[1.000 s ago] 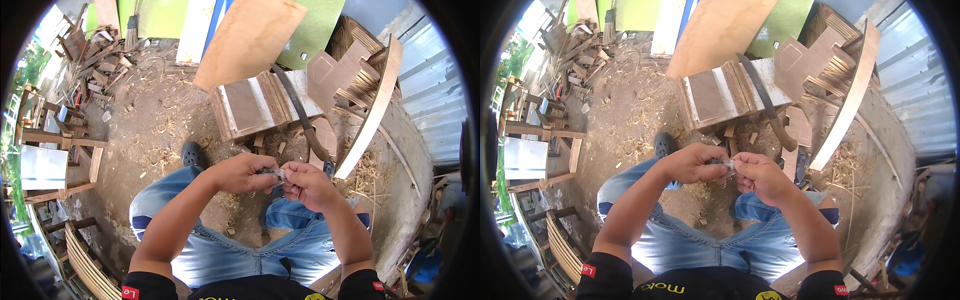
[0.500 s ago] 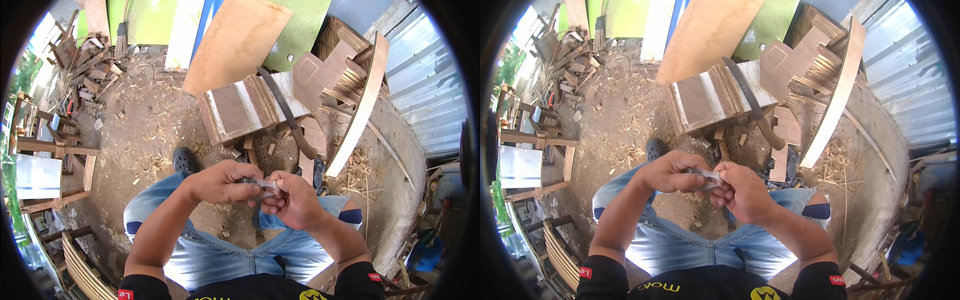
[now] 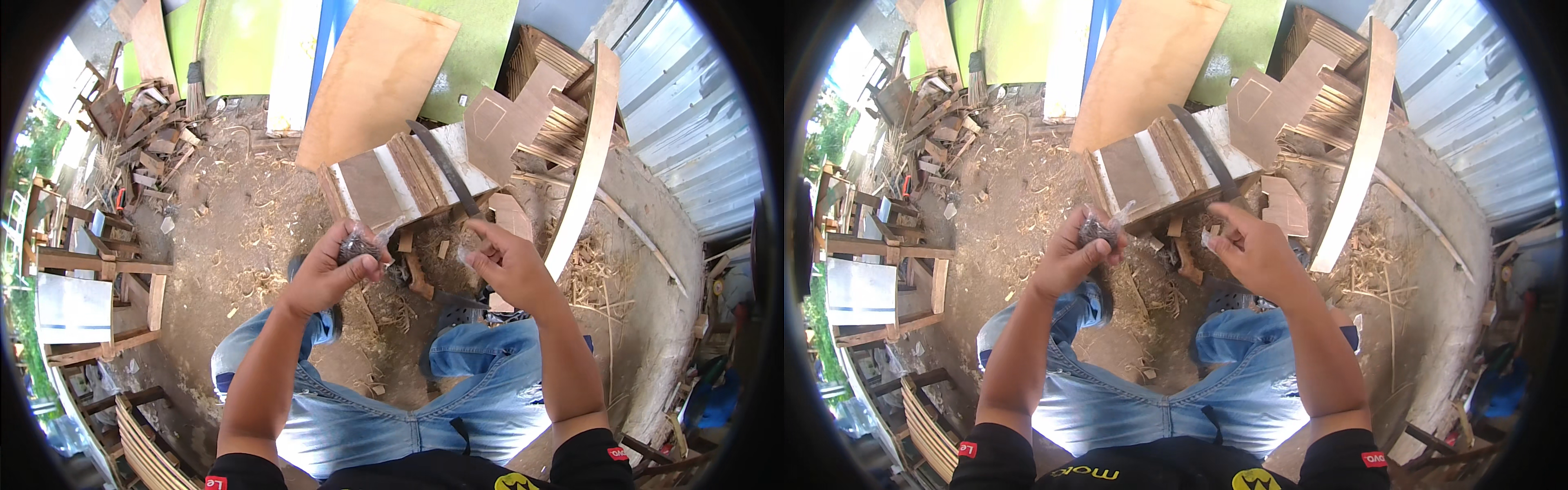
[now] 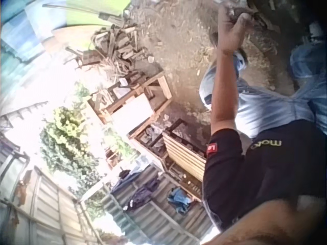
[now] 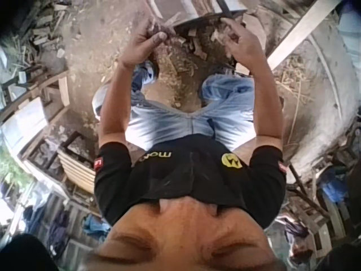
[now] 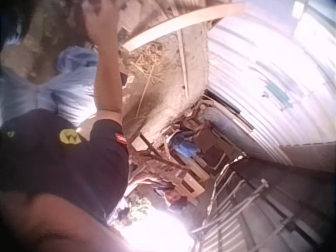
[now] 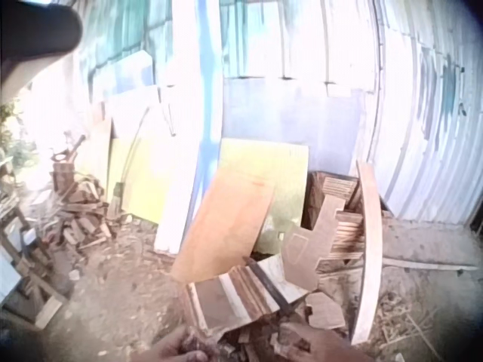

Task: The person aligns two shaped wooden pieces and secures them together using nails and a hammer. They repeatedly position the pieces, insert nails, and strike them into place while working in a cluttered workshop.

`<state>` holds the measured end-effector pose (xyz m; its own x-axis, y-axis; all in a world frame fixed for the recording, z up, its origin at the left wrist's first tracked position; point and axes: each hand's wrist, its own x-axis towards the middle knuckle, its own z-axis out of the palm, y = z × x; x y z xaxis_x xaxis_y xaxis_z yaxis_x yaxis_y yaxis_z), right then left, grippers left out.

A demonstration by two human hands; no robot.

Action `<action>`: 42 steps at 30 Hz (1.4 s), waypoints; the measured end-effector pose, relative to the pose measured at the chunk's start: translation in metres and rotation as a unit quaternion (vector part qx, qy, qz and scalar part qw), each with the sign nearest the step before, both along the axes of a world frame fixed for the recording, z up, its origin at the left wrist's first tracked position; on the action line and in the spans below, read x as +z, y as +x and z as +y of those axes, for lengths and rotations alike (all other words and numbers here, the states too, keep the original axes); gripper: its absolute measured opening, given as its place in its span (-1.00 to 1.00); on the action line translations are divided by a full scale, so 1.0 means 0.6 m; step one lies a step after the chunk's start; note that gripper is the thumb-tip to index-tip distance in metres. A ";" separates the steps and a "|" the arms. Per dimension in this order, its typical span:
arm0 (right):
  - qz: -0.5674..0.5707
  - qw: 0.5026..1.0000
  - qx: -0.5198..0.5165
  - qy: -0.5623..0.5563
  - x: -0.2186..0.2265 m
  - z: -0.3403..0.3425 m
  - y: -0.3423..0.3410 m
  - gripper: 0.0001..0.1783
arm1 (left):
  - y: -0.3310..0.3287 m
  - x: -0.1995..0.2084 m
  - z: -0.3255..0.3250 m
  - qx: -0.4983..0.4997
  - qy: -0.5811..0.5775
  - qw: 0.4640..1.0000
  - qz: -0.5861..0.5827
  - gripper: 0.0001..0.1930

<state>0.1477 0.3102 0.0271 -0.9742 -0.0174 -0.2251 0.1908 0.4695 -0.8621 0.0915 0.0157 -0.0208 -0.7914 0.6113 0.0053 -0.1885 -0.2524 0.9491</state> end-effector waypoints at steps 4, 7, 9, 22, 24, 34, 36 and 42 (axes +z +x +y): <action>0.121 0.989 -0.009 0.081 0.004 -0.015 -0.007 -0.53 | 0.009 0.002 0.056 0.037 0.013 0.999 0.021 -0.80; 0.082 0.993 0.072 -0.045 0.009 -0.030 -0.005 -0.54 | 0.013 0.004 0.112 0.046 0.012 0.997 0.061 -0.76; 0.037 0.991 0.048 -0.120 0.011 -0.035 -0.010 -0.56 | 0.011 0.012 0.139 0.055 -0.006 0.989 0.135 -0.76; 0.143 0.974 -0.142 -0.101 0.071 0.148 0.045 -0.71 | -0.054 0.090 0.125 0.225 -0.076 0.968 0.079 -0.37; 0.127 0.964 -0.207 -0.109 0.037 0.188 0.087 -0.73 | -0.074 0.094 0.093 0.293 -0.037 0.955 0.029 -0.39; -0.087 0.862 -0.486 -0.111 -0.350 0.289 0.414 -0.75 | -0.131 0.077 0.004 0.401 -0.010 0.912 -0.085 -0.62; -0.151 0.862 -0.480 -0.067 -0.427 0.304 0.466 -0.70 | -0.135 0.070 0.005 0.399 -0.024 0.912 -0.091 -0.63; -0.304 0.839 -0.416 0.176 -0.583 0.332 0.512 -0.59 | -0.146 0.062 0.019 0.403 -0.057 0.910 -0.084 -0.64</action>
